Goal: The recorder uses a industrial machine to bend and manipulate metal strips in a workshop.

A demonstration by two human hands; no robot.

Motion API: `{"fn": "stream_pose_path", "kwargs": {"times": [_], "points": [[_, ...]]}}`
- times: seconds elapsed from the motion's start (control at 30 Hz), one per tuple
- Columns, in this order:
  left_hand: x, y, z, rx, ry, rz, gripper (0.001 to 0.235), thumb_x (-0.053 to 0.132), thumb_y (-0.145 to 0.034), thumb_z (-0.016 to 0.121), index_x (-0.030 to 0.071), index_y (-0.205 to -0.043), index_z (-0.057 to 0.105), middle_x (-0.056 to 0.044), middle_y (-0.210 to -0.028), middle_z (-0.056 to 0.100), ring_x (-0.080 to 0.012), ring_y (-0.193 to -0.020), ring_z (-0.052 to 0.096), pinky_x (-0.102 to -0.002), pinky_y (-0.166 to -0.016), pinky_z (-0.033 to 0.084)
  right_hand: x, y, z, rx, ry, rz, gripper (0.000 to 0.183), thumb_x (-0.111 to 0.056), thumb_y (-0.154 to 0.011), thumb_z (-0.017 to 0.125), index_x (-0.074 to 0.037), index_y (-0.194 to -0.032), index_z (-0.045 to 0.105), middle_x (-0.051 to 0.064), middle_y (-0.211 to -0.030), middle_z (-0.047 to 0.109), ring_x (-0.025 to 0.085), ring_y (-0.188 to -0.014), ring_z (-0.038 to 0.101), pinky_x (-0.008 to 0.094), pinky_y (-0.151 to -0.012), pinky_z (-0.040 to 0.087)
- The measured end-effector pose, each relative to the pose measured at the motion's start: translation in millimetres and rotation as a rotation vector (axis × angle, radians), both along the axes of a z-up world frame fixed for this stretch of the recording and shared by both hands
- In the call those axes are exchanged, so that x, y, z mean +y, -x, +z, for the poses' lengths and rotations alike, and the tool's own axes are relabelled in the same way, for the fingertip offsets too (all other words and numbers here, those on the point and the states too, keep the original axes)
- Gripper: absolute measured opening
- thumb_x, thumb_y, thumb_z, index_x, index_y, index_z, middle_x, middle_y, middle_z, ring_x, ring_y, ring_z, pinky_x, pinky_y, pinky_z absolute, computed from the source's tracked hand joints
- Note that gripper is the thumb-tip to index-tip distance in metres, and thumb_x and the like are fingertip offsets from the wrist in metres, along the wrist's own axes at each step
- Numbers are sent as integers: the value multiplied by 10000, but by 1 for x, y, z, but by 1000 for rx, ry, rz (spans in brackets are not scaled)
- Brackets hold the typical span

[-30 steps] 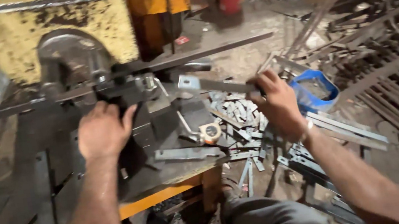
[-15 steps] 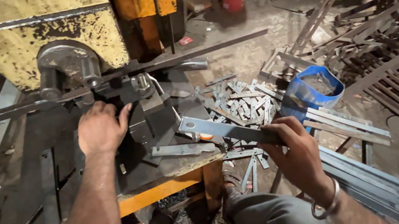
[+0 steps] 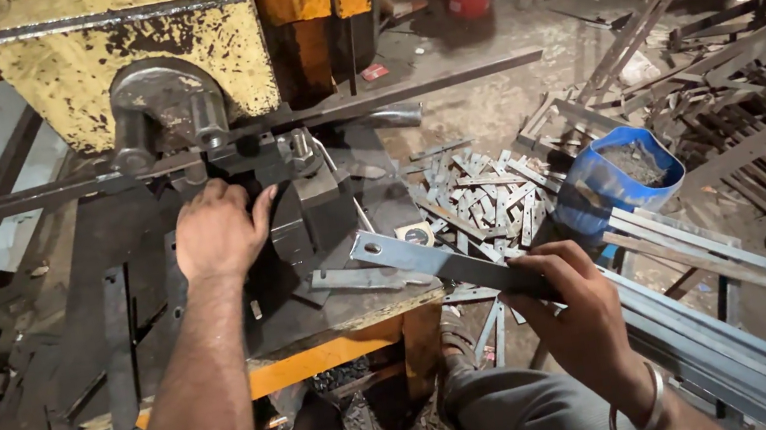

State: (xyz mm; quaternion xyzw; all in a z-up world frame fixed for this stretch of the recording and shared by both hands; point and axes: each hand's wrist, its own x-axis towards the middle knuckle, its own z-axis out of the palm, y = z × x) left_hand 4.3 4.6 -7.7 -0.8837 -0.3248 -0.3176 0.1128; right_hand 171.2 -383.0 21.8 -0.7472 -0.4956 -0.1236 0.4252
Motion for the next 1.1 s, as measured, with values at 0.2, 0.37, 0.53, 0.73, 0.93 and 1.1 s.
{"fn": "stream_pose_path", "kwargs": {"times": [0.2, 0.37, 0.53, 0.73, 0.93, 1.1], "points": [[1, 1, -1, 16, 11, 2, 570, 577, -1027, 554, 59, -851, 714, -139, -929, 678, -327, -903, 687, -457, -809, 529, 1, 6, -5, 40, 29, -2, 361, -146, -746, 857, -48, -1053, 693, 85, -982, 670, 187, -763, 713, 293, -630, 573], [2, -1, -2, 1, -3, -13, 561, 569, -1023, 565, 58, -844, 712, -134, -911, 673, -324, -884, 687, -455, -793, 529, 5, 18, -58, 412, 75, 159, 387, -167, -807, 814, -67, -1109, 596, 86, -927, 705, 168, -725, 694, 284, -602, 568], [2, 0, -4, 1, -28, -11, 551, 569, -1017, 587, 65, -833, 715, -126, -906, 674, -320, -869, 687, -450, -779, 527, 14, 85, -104, 1427, -38, 412, 378, -103, -840, 734, -75, -1144, 512, 80, -729, 605, 154, -533, 589, 290, -438, 483], [4, 0, -6, -18, -51, -8, 554, 566, -1022, 592, 63, -820, 709, -130, -906, 671, -328, -865, 685, -452, -787, 531, 26, 118, -94, 1410, -70, 459, 298, -42, -884, 769, -31, -1063, 531, 25, -761, 549, 110, -595, 552, 270, -530, 459], [6, 1, -6, -36, -47, -40, 542, 552, -1019, 602, 58, -826, 713, -139, -912, 672, -341, -863, 681, -459, -788, 530, 34, 118, -97, 1441, -76, 406, 276, -34, -885, 746, -46, -1037, 515, 13, -795, 554, 108, -615, 581, 283, -550, 492], [-12, 9, 4, -182, 48, -146, 474, 483, -1022, 632, 40, -882, 730, -159, -943, 686, -381, -867, 662, -478, -788, 517, 30, 114, -93, 1502, -90, 495, 237, -76, -923, 709, -61, -1053, 511, 26, -781, 547, 128, -581, 583, 302, -494, 483]]}}
